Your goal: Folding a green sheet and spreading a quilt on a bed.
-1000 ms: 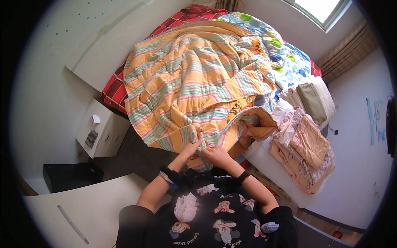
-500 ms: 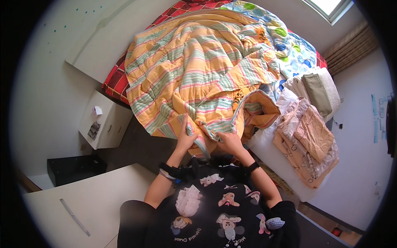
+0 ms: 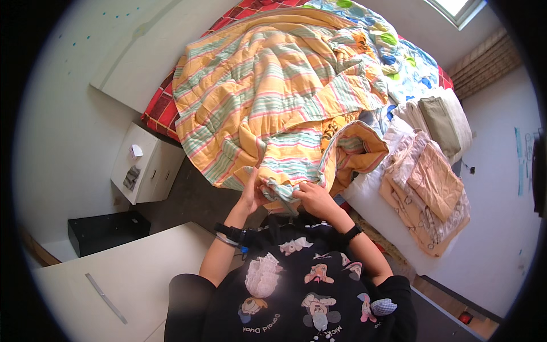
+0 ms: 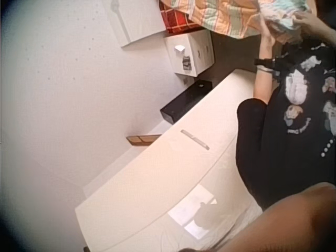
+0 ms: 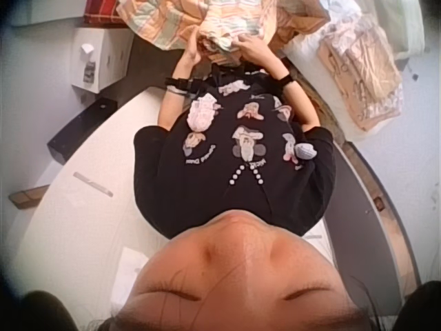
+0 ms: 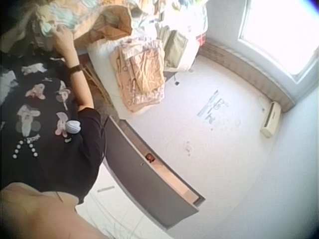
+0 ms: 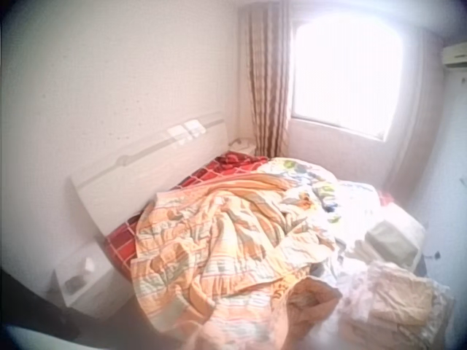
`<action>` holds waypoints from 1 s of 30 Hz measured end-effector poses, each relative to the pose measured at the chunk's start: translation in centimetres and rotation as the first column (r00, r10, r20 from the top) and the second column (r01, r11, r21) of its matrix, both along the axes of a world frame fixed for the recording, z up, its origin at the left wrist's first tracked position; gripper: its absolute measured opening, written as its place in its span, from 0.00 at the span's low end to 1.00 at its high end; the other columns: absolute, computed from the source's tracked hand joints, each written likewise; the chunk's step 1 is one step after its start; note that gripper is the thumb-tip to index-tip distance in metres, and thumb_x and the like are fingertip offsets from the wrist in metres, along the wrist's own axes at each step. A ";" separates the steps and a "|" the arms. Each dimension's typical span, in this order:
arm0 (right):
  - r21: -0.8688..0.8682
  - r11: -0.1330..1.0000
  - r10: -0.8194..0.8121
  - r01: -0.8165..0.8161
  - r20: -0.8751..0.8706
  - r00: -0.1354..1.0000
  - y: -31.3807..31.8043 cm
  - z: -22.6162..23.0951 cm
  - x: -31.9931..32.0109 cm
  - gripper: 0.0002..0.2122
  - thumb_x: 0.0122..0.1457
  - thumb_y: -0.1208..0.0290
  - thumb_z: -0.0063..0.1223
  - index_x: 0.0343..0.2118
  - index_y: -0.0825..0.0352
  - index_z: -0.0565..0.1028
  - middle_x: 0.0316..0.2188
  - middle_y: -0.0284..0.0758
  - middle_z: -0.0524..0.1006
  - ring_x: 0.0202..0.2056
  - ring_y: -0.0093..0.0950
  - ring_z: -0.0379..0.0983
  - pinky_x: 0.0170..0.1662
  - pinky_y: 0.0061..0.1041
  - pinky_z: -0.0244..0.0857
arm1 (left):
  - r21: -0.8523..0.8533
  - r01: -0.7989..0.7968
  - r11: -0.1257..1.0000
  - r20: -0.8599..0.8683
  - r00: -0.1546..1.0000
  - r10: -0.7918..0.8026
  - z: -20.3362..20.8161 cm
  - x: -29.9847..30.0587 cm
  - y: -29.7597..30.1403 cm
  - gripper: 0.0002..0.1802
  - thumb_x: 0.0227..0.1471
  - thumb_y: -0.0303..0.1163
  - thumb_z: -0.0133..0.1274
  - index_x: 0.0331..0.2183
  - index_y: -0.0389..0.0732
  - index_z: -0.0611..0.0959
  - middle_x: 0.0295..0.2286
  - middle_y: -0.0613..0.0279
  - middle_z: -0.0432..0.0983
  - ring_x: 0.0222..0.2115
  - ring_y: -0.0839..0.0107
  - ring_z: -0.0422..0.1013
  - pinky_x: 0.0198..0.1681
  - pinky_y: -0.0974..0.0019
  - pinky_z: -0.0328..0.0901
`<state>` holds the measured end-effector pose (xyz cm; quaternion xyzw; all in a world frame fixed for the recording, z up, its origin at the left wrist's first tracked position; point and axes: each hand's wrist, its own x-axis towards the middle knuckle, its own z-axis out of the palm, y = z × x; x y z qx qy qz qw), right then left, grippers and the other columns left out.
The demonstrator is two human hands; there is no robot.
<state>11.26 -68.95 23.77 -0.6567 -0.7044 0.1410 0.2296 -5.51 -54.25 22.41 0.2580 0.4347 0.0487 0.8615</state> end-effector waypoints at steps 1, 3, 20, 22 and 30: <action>-0.002 1.000 -0.003 0.003 -0.002 1.000 -0.1 -0.1 -0.2 0.09 0.41 0.74 0.48 0.29 0.61 0.69 0.24 0.35 0.66 0.31 0.32 0.67 0.33 0.30 0.62 | -0.002 0.003 1.000 -0.002 1.000 -0.003 0.2 0.1 0.0 0.33 0.47 0.63 0.35 0.38 0.43 0.74 0.27 0.64 0.72 0.31 0.70 0.69 0.32 0.61 0.67; -0.026 0.999 0.045 -0.045 0.001 0.999 -0.5 -0.4 -0.4 0.09 0.41 0.74 0.49 0.28 0.61 0.69 0.25 0.35 0.66 0.32 0.33 0.67 0.34 0.30 0.62 | -0.044 -0.018 0.999 -0.056 0.998 0.015 1.1 0.7 -0.1 0.26 0.48 0.55 0.42 0.37 0.42 0.74 0.26 0.65 0.72 0.28 0.72 0.70 0.31 0.64 0.67; -0.104 0.991 -0.124 0.088 -0.418 0.900 3.5 -0.5 -2.6 0.19 0.42 0.79 0.44 0.42 0.68 0.64 0.36 0.45 0.70 0.38 0.43 0.66 0.40 0.34 0.62 | 0.459 0.161 0.874 -0.086 0.987 -0.137 -3.9 0.4 -1.2 0.15 0.44 0.39 0.54 0.29 0.38 0.75 0.22 0.68 0.71 0.20 0.82 0.64 0.22 0.78 0.59; -0.053 0.992 -0.128 0.116 -0.436 0.891 3.4 -1.0 -2.6 0.17 0.43 0.81 0.41 0.40 0.67 0.65 0.29 0.47 0.72 0.33 0.45 0.68 0.36 0.37 0.62 | 0.421 0.199 0.885 -0.122 0.979 -0.163 -4.7 0.1 -1.1 0.16 0.46 0.44 0.52 0.28 0.40 0.75 0.21 0.69 0.71 0.18 0.81 0.64 0.21 0.77 0.60; -0.113 0.991 -0.106 0.065 -0.407 0.907 2.6 -1.7 -2.7 0.16 0.42 0.80 0.43 0.38 0.64 0.68 0.30 0.44 0.73 0.31 0.42 0.70 0.32 0.35 0.65 | 0.352 0.178 0.919 -0.155 0.979 -0.130 -3.6 1.3 -1.0 0.13 0.47 0.40 0.51 0.28 0.39 0.76 0.20 0.66 0.72 0.18 0.78 0.67 0.19 0.77 0.62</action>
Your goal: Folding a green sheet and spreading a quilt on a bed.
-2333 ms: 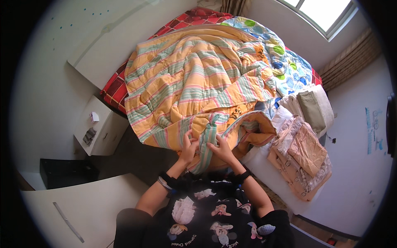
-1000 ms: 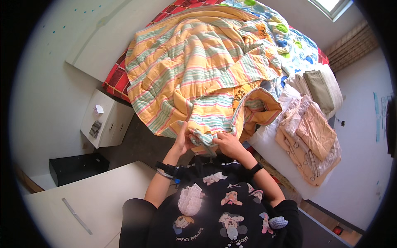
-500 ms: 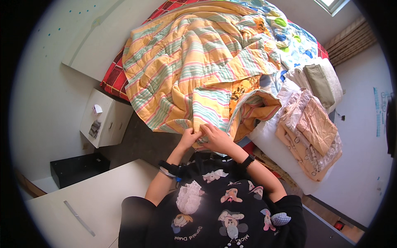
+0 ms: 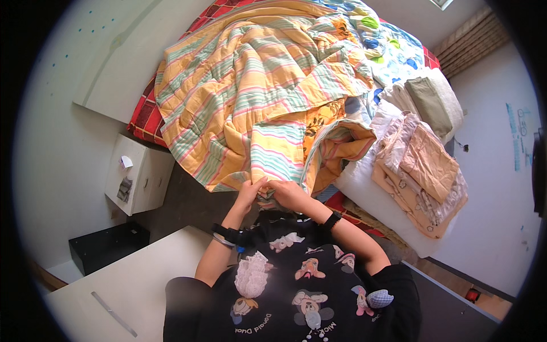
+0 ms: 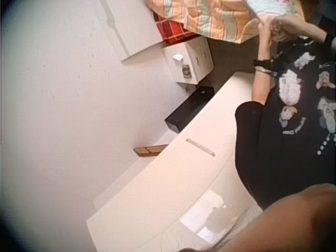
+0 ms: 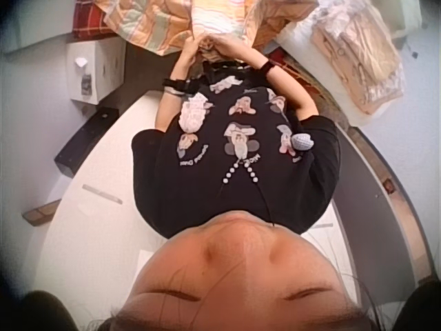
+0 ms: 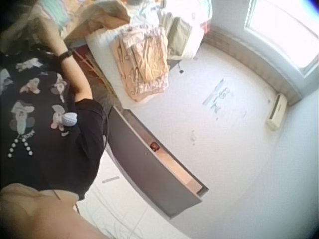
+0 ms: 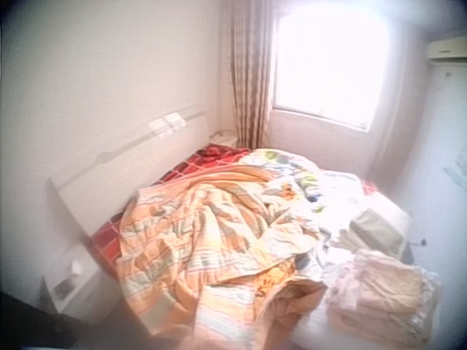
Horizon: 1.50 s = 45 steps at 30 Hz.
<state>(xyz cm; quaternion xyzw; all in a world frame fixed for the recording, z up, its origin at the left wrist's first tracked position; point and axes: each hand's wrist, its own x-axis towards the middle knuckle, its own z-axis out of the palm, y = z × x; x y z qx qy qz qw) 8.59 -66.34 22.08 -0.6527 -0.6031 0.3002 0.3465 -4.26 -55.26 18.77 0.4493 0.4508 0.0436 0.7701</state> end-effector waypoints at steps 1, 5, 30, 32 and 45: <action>0.009 1.000 -0.013 0.013 0.013 1.000 -0.1 0.0 -0.1 0.16 0.42 0.80 0.44 0.37 0.64 0.68 0.29 0.43 0.73 0.30 0.41 0.70 0.31 0.35 0.65 | -0.001 0.000 1.000 0.001 1.000 0.000 -0.3 0.1 -0.1 0.13 0.47 0.40 0.51 0.28 0.39 0.76 0.20 0.66 0.72 0.18 0.78 0.67 0.19 0.77 0.62; 0.013 1.000 -0.029 0.028 0.084 0.996 -0.4 2.3 0.1 0.16 0.41 0.76 0.48 0.37 0.66 0.66 0.33 0.43 0.68 0.34 0.39 0.67 0.34 0.32 0.62 | 0.126 -0.010 0.992 0.101 0.995 -0.003 1.1 0.9 -0.1 0.11 0.47 0.35 0.50 0.28 0.36 0.76 0.21 0.64 0.72 0.17 0.78 0.67 0.18 0.78 0.61; -0.083 0.936 -0.344 0.341 -0.016 0.939 1.8 10.0 4.7 0.17 0.45 0.80 0.47 0.42 0.68 0.66 0.29 0.50 0.72 0.34 0.45 0.69 0.35 0.33 0.63 | 0.675 0.019 0.738 -0.083 0.995 0.050 -8.2 -8.2 3.4 0.50 0.43 0.24 0.53 0.56 0.43 0.35 0.49 0.43 0.53 0.41 0.65 0.66 0.37 0.67 0.65; -0.131 0.906 -0.415 0.402 -0.091 0.905 2.8 13.4 6.4 0.16 0.47 0.77 0.50 0.41 0.69 0.67 0.28 0.42 0.74 0.31 0.31 0.71 0.33 0.27 0.63 | 0.606 0.100 0.789 -0.252 0.965 0.071 -10.0 -9.1 4.0 0.55 0.40 0.29 0.58 0.55 0.38 0.33 0.53 0.41 0.44 0.48 0.59 0.59 0.45 0.62 0.61; 0.064 0.704 -0.534 0.707 -0.608 0.587 4.2 27.7 24.5 0.13 0.50 0.76 0.52 0.39 0.71 0.68 0.32 0.35 0.72 0.31 0.25 0.70 0.33 0.22 0.66 | 0.456 0.807 0.374 -0.576 0.589 -0.568 -5.9 4.8 -7.9 0.68 0.25 0.65 0.56 0.55 0.36 0.38 0.55 0.36 0.31 0.55 0.41 0.40 0.50 0.35 0.42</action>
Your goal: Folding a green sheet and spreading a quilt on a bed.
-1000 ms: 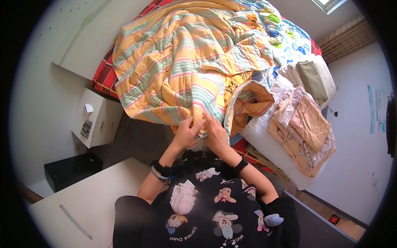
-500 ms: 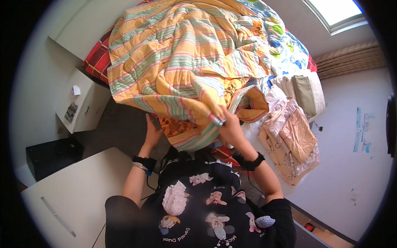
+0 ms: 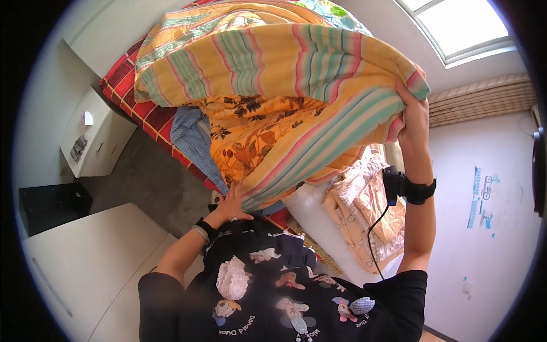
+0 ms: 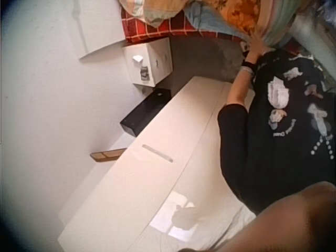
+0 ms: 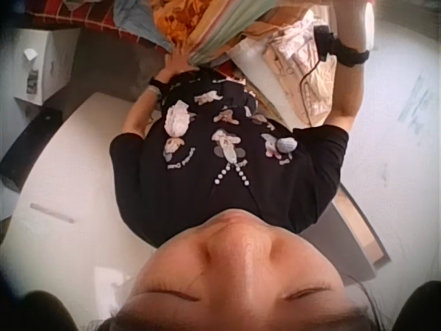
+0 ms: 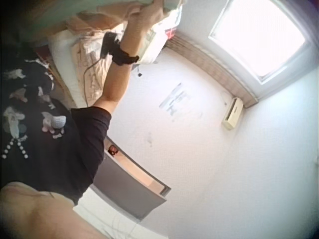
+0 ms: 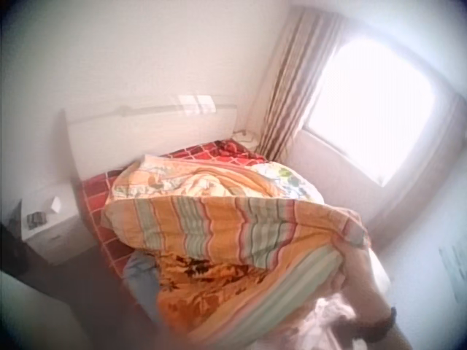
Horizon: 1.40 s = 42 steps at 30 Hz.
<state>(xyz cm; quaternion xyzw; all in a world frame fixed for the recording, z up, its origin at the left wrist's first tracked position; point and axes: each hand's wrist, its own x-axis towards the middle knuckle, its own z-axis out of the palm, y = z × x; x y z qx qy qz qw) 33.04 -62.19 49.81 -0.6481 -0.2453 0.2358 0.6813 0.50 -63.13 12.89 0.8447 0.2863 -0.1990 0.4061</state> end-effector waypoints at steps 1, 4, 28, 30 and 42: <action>0.001 1.000 0.007 -0.007 0.007 1.000 0.1 0.7 0.9 0.13 0.50 0.76 0.52 0.39 0.71 0.68 0.32 0.35 0.72 0.31 0.25 0.70 0.33 0.22 0.66 | -0.013 -0.031 0.999 0.022 0.999 0.031 -1.1 1.6 -0.8 0.68 0.26 0.65 0.55 0.55 0.34 0.39 0.54 0.35 0.31 0.55 0.41 0.40 0.50 0.35 0.42; 0.043 0.996 0.080 -0.081 0.038 0.996 0.5 0.5 2.2 0.14 0.50 0.76 0.52 0.40 0.71 0.67 0.33 0.36 0.71 0.32 0.25 0.70 0.33 0.22 0.66 | 0.011 -0.075 0.997 0.004 0.997 0.075 -3.3 5.3 -2.9 0.67 0.25 0.66 0.54 0.54 0.31 0.43 0.54 0.33 0.35 0.54 0.40 0.42 0.49 0.34 0.42; -0.308 0.946 0.129 -0.099 0.077 0.989 4.8 -13.3 14.0 0.17 0.53 0.76 0.45 0.47 0.70 0.63 0.40 0.34 0.67 0.41 0.24 0.64 0.42 0.20 0.60 | -0.441 -0.828 -0.346 -0.317 -0.217 0.923 -23.7 1.6 -3.9 0.35 0.47 0.12 0.36 0.56 0.38 0.47 0.31 0.49 0.69 0.19 0.67 0.64 0.17 0.66 0.58; -0.275 0.957 0.117 -0.095 0.065 0.991 4.4 -12.2 14.4 0.17 0.52 0.76 0.46 0.46 0.69 0.64 0.40 0.34 0.68 0.41 0.23 0.64 0.42 0.20 0.59 | -0.443 -0.842 -0.309 -0.308 -0.181 0.934 -19.8 0.5 -1.3 0.31 0.47 0.14 0.36 0.54 0.35 0.52 0.37 0.49 0.67 0.24 0.65 0.66 0.23 0.65 0.62; -0.135 0.986 0.120 -0.100 0.153 0.981 -4.6 6.5 15.2 0.18 0.47 0.70 0.57 0.41 0.68 0.68 0.33 0.34 0.72 0.34 0.25 0.69 0.38 0.22 0.65 | -0.311 -0.841 0.443 0.478 0.264 0.838 10.1 -12.9 12.1 0.08 0.43 0.21 0.45 0.31 0.37 0.72 0.28 0.65 0.70 0.31 0.78 0.66 0.35 0.73 0.62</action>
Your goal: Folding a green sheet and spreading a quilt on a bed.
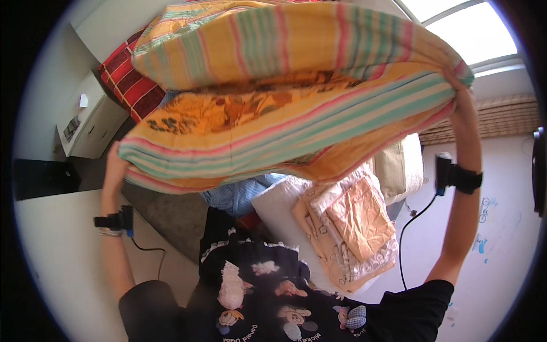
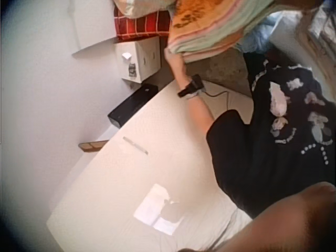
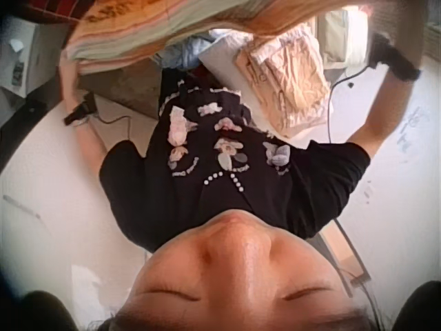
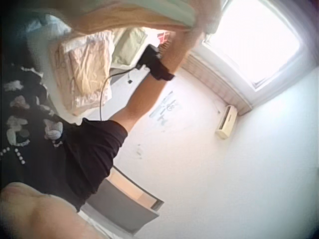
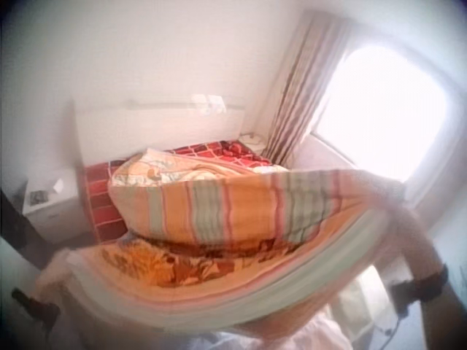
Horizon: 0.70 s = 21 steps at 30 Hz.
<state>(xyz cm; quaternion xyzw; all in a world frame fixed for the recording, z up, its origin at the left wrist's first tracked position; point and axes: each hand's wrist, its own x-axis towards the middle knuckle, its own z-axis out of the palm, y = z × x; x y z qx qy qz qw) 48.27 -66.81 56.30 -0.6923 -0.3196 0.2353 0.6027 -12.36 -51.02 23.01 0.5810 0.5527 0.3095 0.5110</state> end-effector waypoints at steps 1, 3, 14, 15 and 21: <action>0.053 0.998 -0.047 0.042 0.084 0.995 -0.7 1.6 -0.8 0.18 0.47 0.70 0.56 0.41 0.67 0.68 0.34 0.33 0.72 0.36 0.23 0.69 0.40 0.22 0.63 | 0.137 -0.014 0.990 -0.118 0.993 0.030 3.2 -2.1 0.0 0.07 0.42 0.21 0.46 0.29 0.38 0.71 0.27 0.65 0.69 0.29 0.78 0.65 0.33 0.73 0.62; 0.038 0.999 -0.026 0.022 0.121 0.992 -3.7 3.7 4.4 0.17 0.48 0.70 0.56 0.42 0.66 0.68 0.34 0.32 0.72 0.38 0.23 0.68 0.41 0.21 0.63 | 0.334 -0.042 0.942 -0.216 0.969 0.119 6.1 -6.1 0.6 0.04 0.42 0.21 0.46 0.26 0.38 0.70 0.23 0.66 0.67 0.25 0.79 0.62 0.29 0.75 0.60; 0.206 0.974 -0.121 0.093 0.126 0.985 -32.6 -4.0 26.5 0.27 0.57 0.51 0.37 0.52 0.69 0.58 0.47 0.34 0.66 0.48 0.22 0.62 0.51 0.22 0.56 | 0.605 0.003 0.796 -0.037 0.999 0.025 15.9 7.1 -5.5 0.09 0.47 0.34 0.42 0.24 0.39 0.72 0.22 0.64 0.64 0.27 0.74 0.61 0.33 0.69 0.57; 0.145 0.968 -0.215 0.207 0.042 0.976 -35.7 -7.8 26.6 0.27 0.56 0.51 0.37 0.51 0.69 0.59 0.46 0.34 0.67 0.46 0.23 0.64 0.49 0.23 0.58 | 0.433 -0.003 0.901 -0.015 1.000 0.011 14.5 10.1 -7.4 0.09 0.48 0.34 0.41 0.24 0.39 0.71 0.21 0.62 0.63 0.27 0.72 0.61 0.34 0.69 0.57; -0.157 0.912 -0.314 0.378 0.324 0.892 -44.3 -32.2 19.9 0.13 0.49 0.76 0.45 0.39 0.71 0.67 0.34 0.37 0.71 0.34 0.28 0.70 0.36 0.27 0.65 | 0.336 0.628 0.702 -0.644 0.697 -0.316 -5.2 14.2 -11.4 0.08 0.44 0.22 0.40 0.29 0.39 0.74 0.31 0.51 0.66 0.33 0.53 0.67 0.34 0.57 0.63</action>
